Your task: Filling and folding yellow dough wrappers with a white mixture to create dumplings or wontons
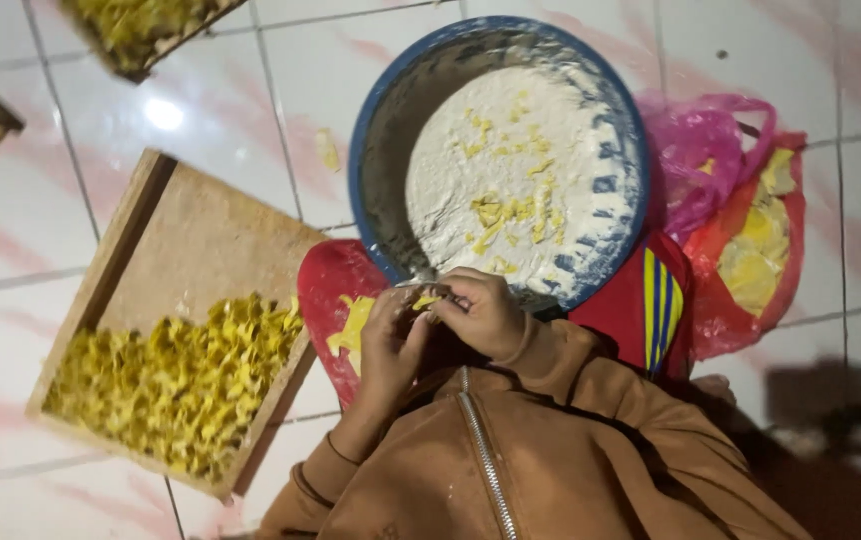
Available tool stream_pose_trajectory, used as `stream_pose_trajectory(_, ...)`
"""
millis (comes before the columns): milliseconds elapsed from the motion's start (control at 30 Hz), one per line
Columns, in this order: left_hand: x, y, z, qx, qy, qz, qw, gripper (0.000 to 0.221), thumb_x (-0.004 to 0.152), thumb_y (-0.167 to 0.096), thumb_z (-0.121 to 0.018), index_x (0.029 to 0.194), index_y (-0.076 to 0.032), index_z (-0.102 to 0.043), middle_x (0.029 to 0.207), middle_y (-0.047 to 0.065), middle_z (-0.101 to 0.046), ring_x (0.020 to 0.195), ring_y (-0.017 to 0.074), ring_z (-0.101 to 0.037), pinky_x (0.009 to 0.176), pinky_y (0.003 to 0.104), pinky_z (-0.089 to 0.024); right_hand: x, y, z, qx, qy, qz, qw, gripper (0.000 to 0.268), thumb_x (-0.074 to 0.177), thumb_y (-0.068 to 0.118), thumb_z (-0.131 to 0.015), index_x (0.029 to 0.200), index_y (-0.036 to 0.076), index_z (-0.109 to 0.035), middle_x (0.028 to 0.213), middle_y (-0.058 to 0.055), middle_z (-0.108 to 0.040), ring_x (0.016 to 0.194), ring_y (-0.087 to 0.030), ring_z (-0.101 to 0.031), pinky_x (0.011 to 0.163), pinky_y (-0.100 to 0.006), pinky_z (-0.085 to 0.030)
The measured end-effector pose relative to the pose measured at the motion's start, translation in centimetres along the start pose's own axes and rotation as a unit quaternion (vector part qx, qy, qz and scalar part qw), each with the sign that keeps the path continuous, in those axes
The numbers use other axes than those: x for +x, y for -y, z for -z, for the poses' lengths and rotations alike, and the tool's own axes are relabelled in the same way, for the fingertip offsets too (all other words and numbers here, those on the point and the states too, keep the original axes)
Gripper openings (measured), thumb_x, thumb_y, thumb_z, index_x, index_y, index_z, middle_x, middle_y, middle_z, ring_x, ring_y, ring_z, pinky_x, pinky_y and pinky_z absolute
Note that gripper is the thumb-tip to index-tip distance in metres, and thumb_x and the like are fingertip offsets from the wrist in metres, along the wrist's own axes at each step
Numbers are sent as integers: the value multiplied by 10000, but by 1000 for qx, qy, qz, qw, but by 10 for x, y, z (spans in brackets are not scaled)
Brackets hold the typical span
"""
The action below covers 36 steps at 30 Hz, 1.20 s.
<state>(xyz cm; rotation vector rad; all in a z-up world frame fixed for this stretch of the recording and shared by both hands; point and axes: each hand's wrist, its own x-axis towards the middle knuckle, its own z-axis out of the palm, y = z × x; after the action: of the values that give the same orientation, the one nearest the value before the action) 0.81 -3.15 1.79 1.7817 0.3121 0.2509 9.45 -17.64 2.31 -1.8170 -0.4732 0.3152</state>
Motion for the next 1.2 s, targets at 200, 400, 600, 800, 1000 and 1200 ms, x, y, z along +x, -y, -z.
stream_pose_trajectory(200, -5, 52, 49, -39, -104, 15, 994, 140, 814, 58, -735, 918, -25, -691, 890, 153, -697, 915, 345, -707, 860, 410, -549, -20, -52, 4, 32, 41, -77, 996, 112, 860, 35, -723, 964, 0, -744, 908, -173, -733, 795, -153, -602, 585, -317, -519)
stream_pose_trajectory(400, -9, 150, 119, 199, -286, 174, 921, 187, 919, -237, -758, 954, -119, -616, 858, 170, -712, 889, 415, -693, 747, 517, -493, 1, -16, 12, 10, 37, -102, 994, 158, 893, 46, -718, 1033, 2, -779, 923, -126, -781, 856, -70, -589, 717, -299, -558)
stream_pose_trajectory(600, -20, 254, 131, 387, -300, 88, 868, 218, 799, -133, -837, 897, -56, -658, 1203, 178, -712, 1157, 374, -647, 1024, 497, -457, -2, -24, 9, 49, 15, -108, 993, 168, 928, 26, -694, 1068, -20, -775, 982, -137, -779, 919, -105, -596, 812, -335, -571)
stream_pose_trajectory(800, -27, 239, 120, 428, -256, 151, 853, 184, 826, -162, -835, 942, -58, -736, 1343, 183, -636, 1269, 393, -571, 1072, 620, -383, 3, -17, 16, 14, 24, -116, 993, 142, 929, 49, -715, 1037, -30, -760, 919, -124, -764, 887, -104, -554, 815, -366, -559)
stream_pose_trajectory(1000, -36, 129, 94, 172, -181, -214, 944, 122, 853, 34, -755, 824, -65, -690, 829, 111, -710, 722, 339, -682, 722, 418, -541, -13, -73, 27, -40, 45, -127, 990, 119, 903, 20, -724, 1009, -29, -745, 911, -167, -748, 865, -141, -623, 783, -384, -548)
stream_pose_trajectory(1200, -55, 103, 56, 316, -2, -281, 906, 145, 946, -167, -702, 1050, -67, -712, 1057, 150, -676, 898, 329, -682, 783, 416, -562, -13, -52, 15, -53, 90, -120, 987, 119, 895, 58, -735, 993, -8, -753, 893, -170, -751, 823, -179, -684, 735, -370, -554)
